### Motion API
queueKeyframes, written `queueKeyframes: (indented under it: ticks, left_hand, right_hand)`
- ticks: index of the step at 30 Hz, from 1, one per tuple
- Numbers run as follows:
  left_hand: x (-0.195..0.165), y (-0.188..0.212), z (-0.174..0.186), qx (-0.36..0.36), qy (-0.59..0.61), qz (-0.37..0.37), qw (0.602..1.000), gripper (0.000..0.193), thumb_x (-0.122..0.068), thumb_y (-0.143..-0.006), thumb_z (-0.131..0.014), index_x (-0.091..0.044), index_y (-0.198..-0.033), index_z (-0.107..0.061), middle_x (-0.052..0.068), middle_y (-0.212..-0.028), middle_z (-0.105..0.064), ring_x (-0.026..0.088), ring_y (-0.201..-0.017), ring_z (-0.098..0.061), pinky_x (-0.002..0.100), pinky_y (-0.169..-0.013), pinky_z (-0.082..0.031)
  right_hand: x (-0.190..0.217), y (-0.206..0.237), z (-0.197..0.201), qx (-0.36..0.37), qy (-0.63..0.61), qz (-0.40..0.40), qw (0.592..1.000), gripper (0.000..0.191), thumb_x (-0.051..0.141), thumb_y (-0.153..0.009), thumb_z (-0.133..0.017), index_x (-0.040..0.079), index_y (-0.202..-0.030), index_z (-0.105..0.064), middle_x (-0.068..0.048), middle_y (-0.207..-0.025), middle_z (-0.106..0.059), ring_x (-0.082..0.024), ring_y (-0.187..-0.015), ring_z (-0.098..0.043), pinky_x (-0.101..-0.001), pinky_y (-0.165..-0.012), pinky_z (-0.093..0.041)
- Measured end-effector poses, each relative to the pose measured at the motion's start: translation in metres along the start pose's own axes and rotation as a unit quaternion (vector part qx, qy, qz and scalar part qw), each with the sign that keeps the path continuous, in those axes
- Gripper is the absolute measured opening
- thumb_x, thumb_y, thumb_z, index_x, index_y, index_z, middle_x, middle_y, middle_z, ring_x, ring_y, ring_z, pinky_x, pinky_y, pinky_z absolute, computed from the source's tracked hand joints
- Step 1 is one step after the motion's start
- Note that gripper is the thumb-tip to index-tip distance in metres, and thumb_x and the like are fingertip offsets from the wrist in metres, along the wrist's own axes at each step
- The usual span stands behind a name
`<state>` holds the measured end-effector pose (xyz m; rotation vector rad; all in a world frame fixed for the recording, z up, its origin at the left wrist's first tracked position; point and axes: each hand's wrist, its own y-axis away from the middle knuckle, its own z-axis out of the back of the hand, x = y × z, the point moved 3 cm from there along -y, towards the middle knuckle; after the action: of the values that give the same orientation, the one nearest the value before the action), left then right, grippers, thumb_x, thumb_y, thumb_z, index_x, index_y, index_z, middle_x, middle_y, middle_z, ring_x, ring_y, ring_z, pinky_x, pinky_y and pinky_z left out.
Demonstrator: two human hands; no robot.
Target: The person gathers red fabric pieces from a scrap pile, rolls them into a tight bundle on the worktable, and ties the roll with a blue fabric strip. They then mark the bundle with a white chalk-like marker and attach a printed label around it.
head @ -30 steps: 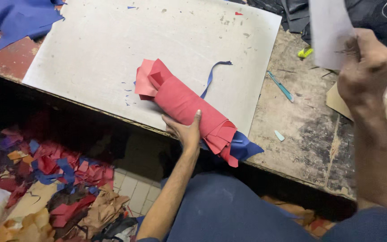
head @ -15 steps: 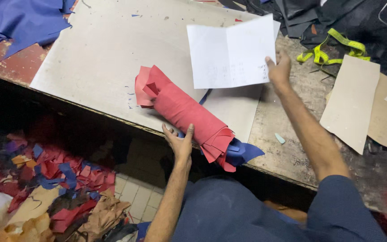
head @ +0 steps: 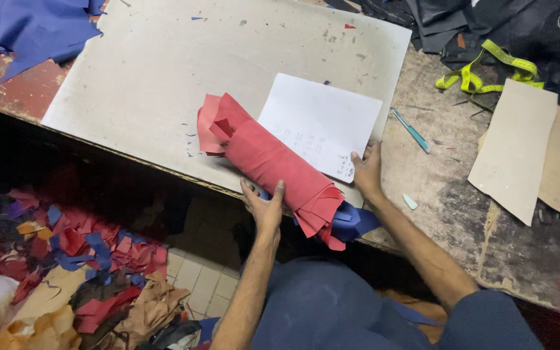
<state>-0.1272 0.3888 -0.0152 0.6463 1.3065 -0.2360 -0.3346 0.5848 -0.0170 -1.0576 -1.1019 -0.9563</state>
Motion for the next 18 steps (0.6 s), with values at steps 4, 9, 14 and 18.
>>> queueKeyframes:
  ticks: [4, 9, 14, 18]
  left_hand:
    - [0.002, 0.003, 0.003, -0.005, 0.004, -0.030, 1.000, 0.114, -0.040, -0.076, -0.087, -0.011, -0.161, -0.017, 0.020, -0.157, -0.031, 0.034, -0.138, -0.039, 0.049, -0.112, -0.038]
    - [-0.003, 0.004, 0.007, -0.013, -0.056, -0.027, 0.998, 0.116, -0.051, -0.071, -0.087, -0.005, -0.157, -0.025, 0.019, -0.149, -0.038, 0.035, -0.134, -0.040, 0.049, -0.110, -0.037]
    - [-0.005, 0.004, 0.003, -0.021, -0.176, -0.054, 0.983, 0.101, -0.067, -0.078, -0.076, 0.000, -0.148, -0.046, 0.022, -0.148, -0.036, 0.040, -0.137, -0.034, 0.053, -0.112, -0.034]
    - [0.002, 0.002, -0.004, -0.029, -0.176, -0.068, 0.982, 0.103, -0.073, -0.079, -0.071, 0.004, -0.144, -0.048, 0.024, -0.149, -0.033, 0.042, -0.135, -0.033, 0.054, -0.110, -0.035]
  right_hand:
    - [-0.006, 0.039, -0.007, 0.048, 0.115, -0.005, 0.992, 0.047, 0.006, -0.095, -0.060, 0.001, -0.139, -0.042, -0.022, -0.120, -0.066, -0.029, -0.109, -0.067, -0.0391, -0.092, -0.053]
    - [0.031, 0.012, 0.025, 0.232, 0.506, 0.081, 0.827, 0.063, 0.030, -0.081, -0.081, 0.003, -0.132, -0.057, -0.030, -0.126, -0.060, -0.049, -0.111, -0.060, -0.0557, -0.090, -0.053]
    - [0.090, -0.084, 0.054, 0.101, 0.717, 0.059, 0.687, 0.020, 0.011, -0.101, -0.059, 0.007, -0.110, -0.077, -0.017, -0.120, -0.069, -0.034, -0.108, -0.068, -0.0488, -0.080, -0.058]
    - [0.111, -0.133, -0.037, 0.187, 0.531, 0.380, 0.734, 0.031, 0.004, -0.096, -0.057, 0.013, -0.119, -0.076, -0.010, -0.133, -0.067, -0.029, -0.119, -0.062, -0.0395, -0.094, -0.054]
